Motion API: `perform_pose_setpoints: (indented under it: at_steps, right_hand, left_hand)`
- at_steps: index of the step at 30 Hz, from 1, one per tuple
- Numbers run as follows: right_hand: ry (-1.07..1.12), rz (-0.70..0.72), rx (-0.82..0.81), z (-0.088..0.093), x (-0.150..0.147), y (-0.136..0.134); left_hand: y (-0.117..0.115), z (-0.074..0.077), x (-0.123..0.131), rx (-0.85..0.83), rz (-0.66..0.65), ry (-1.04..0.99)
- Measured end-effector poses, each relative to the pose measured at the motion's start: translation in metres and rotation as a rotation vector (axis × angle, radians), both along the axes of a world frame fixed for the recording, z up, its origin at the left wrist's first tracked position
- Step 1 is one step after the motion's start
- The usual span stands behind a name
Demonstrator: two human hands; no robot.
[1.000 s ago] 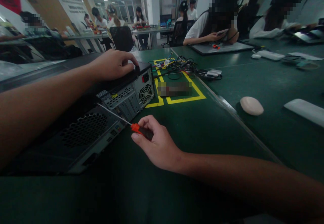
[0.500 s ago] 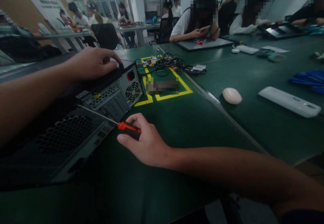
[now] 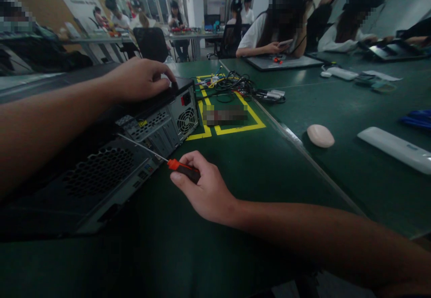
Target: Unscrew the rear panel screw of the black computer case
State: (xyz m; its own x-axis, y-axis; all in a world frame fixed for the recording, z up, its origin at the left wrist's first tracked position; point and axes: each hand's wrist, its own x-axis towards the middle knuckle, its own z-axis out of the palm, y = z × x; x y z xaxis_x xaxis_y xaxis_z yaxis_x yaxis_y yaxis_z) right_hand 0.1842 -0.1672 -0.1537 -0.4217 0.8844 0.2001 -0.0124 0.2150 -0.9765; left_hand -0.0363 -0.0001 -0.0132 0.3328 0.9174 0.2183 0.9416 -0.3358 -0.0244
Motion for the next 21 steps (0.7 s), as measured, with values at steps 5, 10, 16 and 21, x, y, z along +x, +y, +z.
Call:
perform_pose_setpoints:
  at_steps: [5,10,16,21]
  right_hand:
    - [-0.008,0.013,0.047,-0.0033,0.0012,0.0007]
    - [-0.008,0.033,0.039,-0.0034,0.0006,0.0014]
    - [-0.03,0.009,0.03,-0.0019,0.0005,0.0021]
    - [-0.019,0.004,0.061,-0.0045,-0.0001,0.0048]
  left_hand:
    - [-0.0032,0.0011,0.0025,0.022,-0.018,0.003]
    - [-0.003,0.0007,0.0018,0.04,-0.048,-0.004]
    - [-0.0014,0.0004,0.0012,0.047,-0.051,0.007]
    - [-0.0037,0.0016,0.0036,0.041,-0.051,0.009]
